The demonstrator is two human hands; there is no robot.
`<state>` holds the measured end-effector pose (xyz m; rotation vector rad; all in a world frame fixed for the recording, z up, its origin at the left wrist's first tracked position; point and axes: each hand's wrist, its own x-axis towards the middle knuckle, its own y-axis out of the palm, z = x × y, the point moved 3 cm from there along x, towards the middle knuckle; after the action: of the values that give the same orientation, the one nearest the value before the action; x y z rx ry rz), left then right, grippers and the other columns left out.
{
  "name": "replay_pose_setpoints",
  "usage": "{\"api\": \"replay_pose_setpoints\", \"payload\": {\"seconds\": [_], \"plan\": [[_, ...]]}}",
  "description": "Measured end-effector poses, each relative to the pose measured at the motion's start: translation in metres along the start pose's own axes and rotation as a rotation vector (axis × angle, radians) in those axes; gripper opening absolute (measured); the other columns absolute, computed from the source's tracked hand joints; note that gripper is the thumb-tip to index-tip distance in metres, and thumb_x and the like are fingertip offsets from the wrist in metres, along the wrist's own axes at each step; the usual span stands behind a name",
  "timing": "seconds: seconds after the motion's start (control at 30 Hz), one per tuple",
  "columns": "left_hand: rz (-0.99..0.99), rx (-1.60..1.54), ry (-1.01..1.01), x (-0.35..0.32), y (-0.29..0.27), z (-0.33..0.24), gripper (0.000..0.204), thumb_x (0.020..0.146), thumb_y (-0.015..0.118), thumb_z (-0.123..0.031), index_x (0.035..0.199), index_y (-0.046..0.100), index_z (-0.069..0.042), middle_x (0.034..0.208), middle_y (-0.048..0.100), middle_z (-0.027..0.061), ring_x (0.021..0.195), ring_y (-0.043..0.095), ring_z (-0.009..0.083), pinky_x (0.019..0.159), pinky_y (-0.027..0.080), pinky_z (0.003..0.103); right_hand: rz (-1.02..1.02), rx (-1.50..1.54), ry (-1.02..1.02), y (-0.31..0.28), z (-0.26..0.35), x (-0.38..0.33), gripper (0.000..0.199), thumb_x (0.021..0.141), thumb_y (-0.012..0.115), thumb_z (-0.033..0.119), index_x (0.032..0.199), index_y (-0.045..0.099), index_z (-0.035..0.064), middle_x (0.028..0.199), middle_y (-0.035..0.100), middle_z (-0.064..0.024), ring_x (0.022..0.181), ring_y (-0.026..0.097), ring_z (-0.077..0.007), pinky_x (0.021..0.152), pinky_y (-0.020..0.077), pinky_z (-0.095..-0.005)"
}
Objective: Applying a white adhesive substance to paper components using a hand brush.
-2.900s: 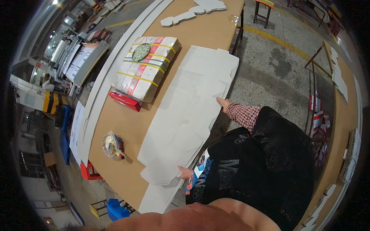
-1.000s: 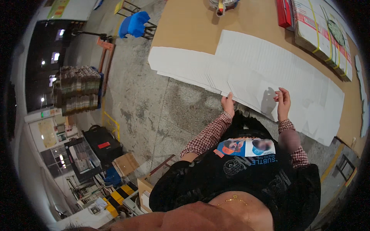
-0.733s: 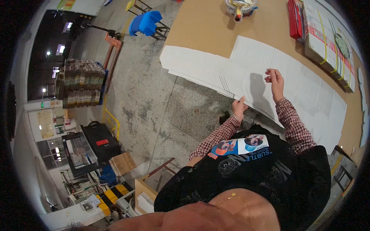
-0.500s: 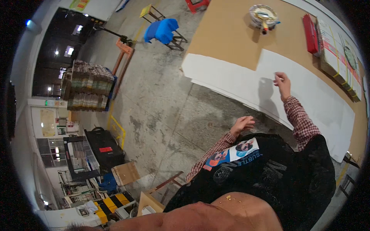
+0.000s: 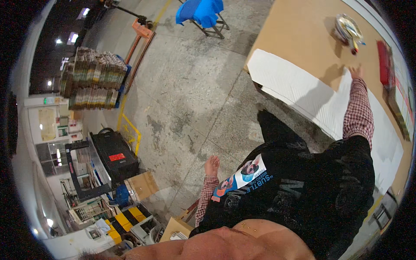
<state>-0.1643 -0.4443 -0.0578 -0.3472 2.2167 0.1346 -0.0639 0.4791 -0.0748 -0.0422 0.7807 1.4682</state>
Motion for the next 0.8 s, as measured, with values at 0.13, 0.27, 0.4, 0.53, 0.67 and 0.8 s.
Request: {"api": "replay_pose_setpoints", "payload": {"seconds": [0.13,0.27,0.4,0.53,0.67,0.8], "plan": [[0.092,0.086,0.044,0.024,-0.011,-0.043,0.037,0.090,0.057,-0.030,0.116,0.054,-0.005,0.103,0.062,0.0129,0.083,0.063,0.0208,0.069,0.051,0.030,0.151,0.192,0.017,0.002,-0.006,0.044,0.055,0.094,0.045,0.035,0.135,0.031,0.0015,0.138,0.033,-0.0229,0.127,0.032,-0.0422,0.102,0.0341,-0.0581],[-0.005,0.312,-0.037,0.045,0.001,-0.096,0.042,0.091,0.055,-0.033,0.121,0.052,-0.004,0.104,0.063,0.0127,0.086,0.064,0.0218,0.073,0.052,0.031,0.225,0.409,0.020,-0.040,0.001,0.110,0.052,0.097,0.041,0.030,0.134,0.032,-0.0058,0.139,0.034,-0.0254,0.129,0.031,-0.0433,0.103,0.0350,-0.0569],[0.124,0.459,-0.064,0.070,0.016,-0.144,0.040,0.091,0.056,-0.033,0.118,0.055,-0.004,0.099,0.065,0.0108,0.081,0.065,0.0206,0.071,0.052,0.031,0.245,0.673,0.105,-0.039,-0.023,0.170,0.044,0.096,0.043,0.021,0.130,0.036,-0.0052,0.134,0.036,-0.0237,0.123,0.037,-0.0366,0.099,0.0372,-0.0548],[0.129,0.532,-0.036,0.106,0.042,-0.193,0.039,0.090,0.057,-0.034,0.117,0.056,-0.005,0.097,0.065,0.0088,0.079,0.065,0.0197,0.068,0.051,0.030,0.398,0.709,0.126,-0.012,-0.028,0.191,0.027,0.089,0.047,0.008,0.113,0.047,-0.0051,0.109,0.048,-0.0196,0.099,0.046,-0.0312,0.082,0.0408,-0.0468],[0.123,0.552,-0.056,0.129,0.068,-0.235,0.033,0.090,0.058,-0.033,0.111,0.059,-0.007,0.093,0.065,0.0061,0.079,0.064,0.0167,0.062,0.048,0.027,0.468,0.812,0.149,0.046,-0.093,0.137,0.018,0.085,0.050,-0.002,0.101,0.054,-0.0051,0.089,0.057,-0.0166,0.080,0.052,-0.0272,0.070,0.0435,-0.0408],[0.445,0.716,-0.069,0.230,0.079,-0.256,0.028,0.090,0.057,-0.032,0.101,0.065,-0.007,0.089,0.065,0.0033,0.075,0.061,0.0102,0.063,0.047,0.025,0.366,0.923,0.170,0.101,-0.098,0.063,0.024,0.089,0.042,0.009,0.104,0.048,-0.0086,0.092,0.051,-0.0208,0.082,0.050,-0.0300,0.072,0.0437,-0.0428]]}}
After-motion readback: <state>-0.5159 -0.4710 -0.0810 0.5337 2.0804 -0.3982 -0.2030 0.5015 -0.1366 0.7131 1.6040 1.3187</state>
